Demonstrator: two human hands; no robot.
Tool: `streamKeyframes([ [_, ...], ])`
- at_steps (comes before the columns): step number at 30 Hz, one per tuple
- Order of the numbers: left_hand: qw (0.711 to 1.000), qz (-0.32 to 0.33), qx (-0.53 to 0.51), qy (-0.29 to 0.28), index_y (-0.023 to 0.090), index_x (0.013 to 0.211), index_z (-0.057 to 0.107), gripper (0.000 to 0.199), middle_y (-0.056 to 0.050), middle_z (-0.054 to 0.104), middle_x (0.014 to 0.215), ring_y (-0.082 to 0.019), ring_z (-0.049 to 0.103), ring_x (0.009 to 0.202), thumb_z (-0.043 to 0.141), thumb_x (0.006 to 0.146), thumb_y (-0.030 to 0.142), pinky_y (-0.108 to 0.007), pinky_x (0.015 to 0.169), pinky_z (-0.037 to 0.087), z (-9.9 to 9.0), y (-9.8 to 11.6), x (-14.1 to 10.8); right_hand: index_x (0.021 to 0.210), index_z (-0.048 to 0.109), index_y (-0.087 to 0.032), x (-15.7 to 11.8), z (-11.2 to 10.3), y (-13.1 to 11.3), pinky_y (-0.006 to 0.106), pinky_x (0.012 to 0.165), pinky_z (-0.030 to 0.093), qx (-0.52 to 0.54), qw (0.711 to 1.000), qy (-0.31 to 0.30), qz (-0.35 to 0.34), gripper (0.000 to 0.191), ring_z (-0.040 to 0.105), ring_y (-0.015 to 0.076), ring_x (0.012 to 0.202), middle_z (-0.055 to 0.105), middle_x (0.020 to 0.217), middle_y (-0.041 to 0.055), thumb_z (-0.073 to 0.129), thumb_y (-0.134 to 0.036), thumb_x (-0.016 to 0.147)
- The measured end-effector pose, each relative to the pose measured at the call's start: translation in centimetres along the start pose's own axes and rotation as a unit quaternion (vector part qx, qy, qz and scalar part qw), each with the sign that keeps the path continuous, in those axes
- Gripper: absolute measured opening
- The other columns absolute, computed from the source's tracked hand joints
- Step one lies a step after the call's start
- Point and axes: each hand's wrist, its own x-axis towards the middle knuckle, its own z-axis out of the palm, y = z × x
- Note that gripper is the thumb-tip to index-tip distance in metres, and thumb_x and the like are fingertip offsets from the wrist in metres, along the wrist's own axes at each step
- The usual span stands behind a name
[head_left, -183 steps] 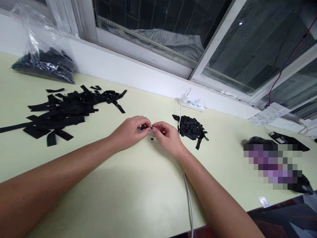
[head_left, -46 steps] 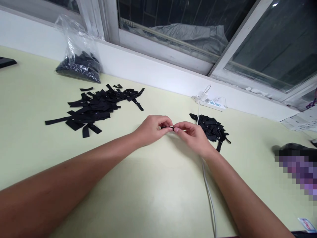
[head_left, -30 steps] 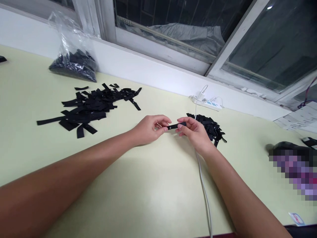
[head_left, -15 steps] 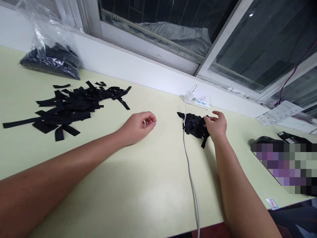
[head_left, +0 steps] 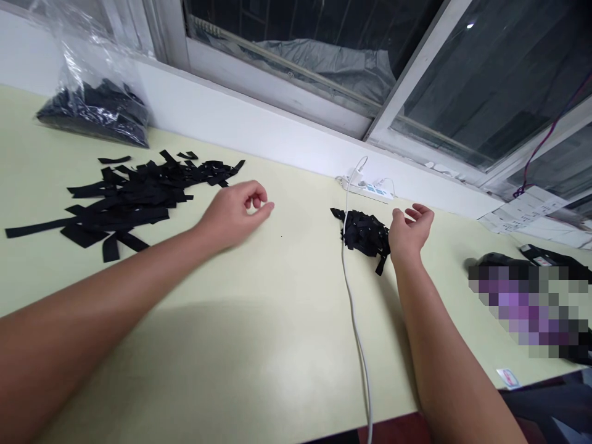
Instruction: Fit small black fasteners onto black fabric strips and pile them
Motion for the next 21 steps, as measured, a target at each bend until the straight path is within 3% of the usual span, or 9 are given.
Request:
streamKeyframes([
  [2, 0.997, 0.009, 0.064, -0.034, 0.021, 0.116, 0.063, 0.042, -0.01, 0.065, 0.122, -0.027, 0.057, 0.114, 0.051, 0.089, 0.051, -0.04, 0.097, 0.044, -0.2, -1.6, 0.4, 0.114, 0.048, -0.021, -0.7, 0.3, -0.7, 0.038, 0.079, 0.05, 0.005, 0.999, -0.005, -0.047, 0.038, 0.062, 0.0202, 0.095, 0.061, 0.116, 0.0093, 0.059, -0.036, 0.081],
  [4, 0.98, 0.014, 0.121, -0.154, 0.021, 0.136, 0.055, 0.06, -0.011, 0.047, 0.15, -0.031, 0.039, 0.139, 0.041, 0.092, 0.059, -0.047, 0.113, 0.031, 0.0, -2.9, 0.6, 0.114, 0.049, -0.021, -1.8, 0.7, -1.5, 0.038, 0.079, 0.05, 0.016, 0.995, -0.033, -0.094, 0.034, 0.062, 0.0206, 0.098, 0.062, 0.114, 0.009, 0.057, -0.035, 0.084],
  [7, 0.947, 0.007, 0.174, -0.271, 0.021, 0.155, 0.03, 0.072, -0.009, 0.018, 0.165, -0.029, 0.015, 0.152, 0.023, 0.096, 0.063, -0.048, 0.121, 0.014, 0.4, -3.5, 0.4, 0.114, 0.052, -0.022, -3.8, 1.5, -2.8, 0.037, 0.079, 0.051, 0.037, 0.981, -0.103, -0.16, 0.031, 0.062, 0.021, 0.099, 0.064, 0.111, 0.0084, 0.056, -0.034, 0.086],
  [10, 0.936, 0.001, 0.197, -0.291, 0.021, 0.158, 0.018, 0.073, -0.007, 0.008, 0.166, -0.026, 0.007, 0.153, 0.015, 0.098, 0.062, -0.046, 0.122, 0.007, 0.5, -3.2, 0.2, 0.114, 0.055, -0.022, -6.0, 2.2, -3.9, 0.04, 0.084, 0.052, 0.046, 0.96, -0.174, -0.216, 0.029, 0.063, 0.0223, 0.102, 0.066, 0.11, 0.0089, 0.055, -0.033, 0.088],
  [15, 0.934, 0.024, 0.191, -0.3, 0.02, 0.159, 0.016, 0.074, -0.008, 0.007, 0.166, -0.026, 0.006, 0.153, 0.015, 0.098, 0.062, -0.046, 0.122, 0.006, 0.3, -3.5, 0.6, 0.114, 0.058, -0.021, -8.8, 2.8, -5.3, 0.042, 0.09, 0.051, 0.045, 0.913, -0.265, -0.306, 0.026, 0.062, 0.0241, 0.104, 0.067, 0.11, 0.0103, 0.052, -0.032, 0.091],
  [21, 0.924, 0.095, 0.167, -0.332, 0.023, 0.159, 0.012, 0.073, -0.006, 0.008, 0.166, -0.025, 0.009, 0.153, 0.02, 0.098, 0.062, -0.045, 0.121, 0.004, -0.3, -4.9, 1.3, 0.11, 0.059, -0.021, -9.4, 3.3, -5.3, 0.041, 0.089, 0.05, 0.039, 0.896, -0.3, -0.325, 0.023, 0.062, 0.0238, 0.1, 0.067, 0.105, 0.01, 0.049, -0.032, 0.093],
])
